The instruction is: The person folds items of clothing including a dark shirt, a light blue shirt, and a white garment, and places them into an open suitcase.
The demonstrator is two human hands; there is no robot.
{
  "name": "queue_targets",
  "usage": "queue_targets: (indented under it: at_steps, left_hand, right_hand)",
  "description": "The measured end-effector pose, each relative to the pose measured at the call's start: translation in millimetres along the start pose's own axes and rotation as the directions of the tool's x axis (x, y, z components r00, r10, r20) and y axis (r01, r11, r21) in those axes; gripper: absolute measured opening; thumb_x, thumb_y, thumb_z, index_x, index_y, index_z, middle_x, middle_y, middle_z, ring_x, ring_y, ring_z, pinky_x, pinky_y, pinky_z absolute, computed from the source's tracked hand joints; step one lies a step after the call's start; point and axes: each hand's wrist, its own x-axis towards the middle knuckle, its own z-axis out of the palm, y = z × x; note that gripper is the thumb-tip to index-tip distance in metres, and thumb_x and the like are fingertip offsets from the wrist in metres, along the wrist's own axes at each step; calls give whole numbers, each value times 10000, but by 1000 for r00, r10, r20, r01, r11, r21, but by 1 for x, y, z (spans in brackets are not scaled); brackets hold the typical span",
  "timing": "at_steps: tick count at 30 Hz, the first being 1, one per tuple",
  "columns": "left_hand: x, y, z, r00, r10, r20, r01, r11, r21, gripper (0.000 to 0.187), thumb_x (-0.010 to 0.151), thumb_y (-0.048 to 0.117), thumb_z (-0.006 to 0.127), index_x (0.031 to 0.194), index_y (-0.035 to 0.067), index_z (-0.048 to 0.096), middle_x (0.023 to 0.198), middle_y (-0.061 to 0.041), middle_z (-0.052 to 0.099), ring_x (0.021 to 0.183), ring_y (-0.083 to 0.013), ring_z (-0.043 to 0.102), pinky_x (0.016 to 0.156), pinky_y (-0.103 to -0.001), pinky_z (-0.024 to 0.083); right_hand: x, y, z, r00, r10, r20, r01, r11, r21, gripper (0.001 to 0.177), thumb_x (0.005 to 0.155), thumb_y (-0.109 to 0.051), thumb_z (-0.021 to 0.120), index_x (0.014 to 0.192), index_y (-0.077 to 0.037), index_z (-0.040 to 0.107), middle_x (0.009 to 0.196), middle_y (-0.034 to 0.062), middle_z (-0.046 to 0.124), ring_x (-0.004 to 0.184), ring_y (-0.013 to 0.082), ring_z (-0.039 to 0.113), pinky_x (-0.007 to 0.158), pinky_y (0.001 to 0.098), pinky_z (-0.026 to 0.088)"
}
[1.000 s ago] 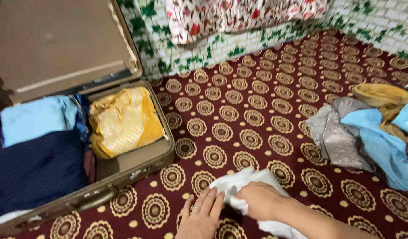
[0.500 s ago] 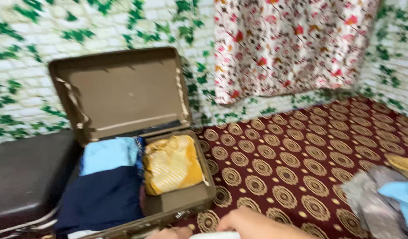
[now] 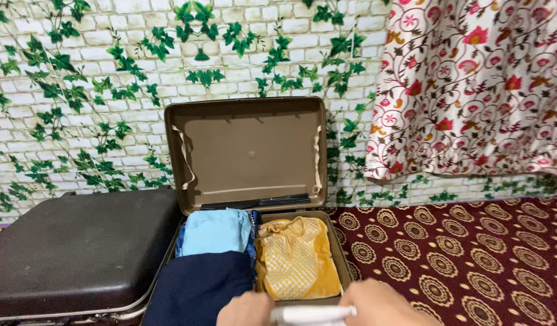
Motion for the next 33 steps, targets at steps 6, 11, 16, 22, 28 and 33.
queue_targets:
  at_steps: [6, 11, 16, 22, 28, 33]
  left_hand:
    - [57, 10, -82, 926, -43, -374, -64, 961, -269, 231, 834, 127, 648, 1027, 168, 769, 1024, -169, 740, 1002, -385, 706, 896, -489, 569]
    - [110, 3, -99, 806, 27, -591, -160, 972, -173, 203, 833, 63, 621, 972, 119, 757, 1035, -156, 740, 969, -394, 711, 854, -518, 560]
    - [140, -15, -33, 942, 130, -311, -107, 990, 91, 247, 777, 88, 696, 1021, 101, 721, 1143, -154, 662, 1045, -357, 696, 869, -461, 582]
    - [146, -47, 72, 989, 144, 36, -148, 977, 152, 225, 869, 194, 706, 1072, 104, 745, 1186, -166, 687, 1154, -359, 662, 935, -482, 568]
    - [159, -57, 149, 985, 66, 159, -94, 980, 175, 240, 953, 257, 655, 1156, 165, 746, 1234, -119, 683, 1213, -340, 644, 933, -528, 567]
    - [129, -22, 120, 974, 159, 164, -192, 959, 211, 351, 916, 365, 719, 1192, 146, 724, 1284, -115, 652, 1266, -319, 601, 1010, -534, 513]
  right_hand:
    - [76, -31, -60, 920, 198, -338, -160, 977, 139, 322, 910, -126, 606, 1129, -261, 799, 840, 92, 797, 684, 218, 777, 706, 362, 623]
    - [137, -27, -84, 843, 192, -502, -167, 981, 94, 338, 955, -152, 585, 1199, -312, 755, 915, 34, 805, 722, 206, 762, 679, 389, 628]
    - [179, 10, -33, 867, 174, -467, -167, 984, 57, 319, 895, -163, 656, 1164, -300, 758, 1063, 30, 768, 902, 213, 769, 828, 362, 613]
    - [156, 47, 41, 914, 265, -306, -294, 954, -52, 264, 885, -149, 615, 1057, -219, 804, 1052, 91, 761, 1000, 278, 743, 891, 406, 591]
    - [120, 55, 50, 948, 260, -184, -273, 961, -49, 204, 892, -225, 621, 1010, -198, 785, 1021, 77, 761, 1005, 279, 728, 905, 410, 576]
    - [86, 56, 35, 979, 146, -139, -151, 988, -23, 209, 851, -195, 627, 980, -164, 789, 1039, 43, 748, 1023, 274, 709, 900, 413, 571]
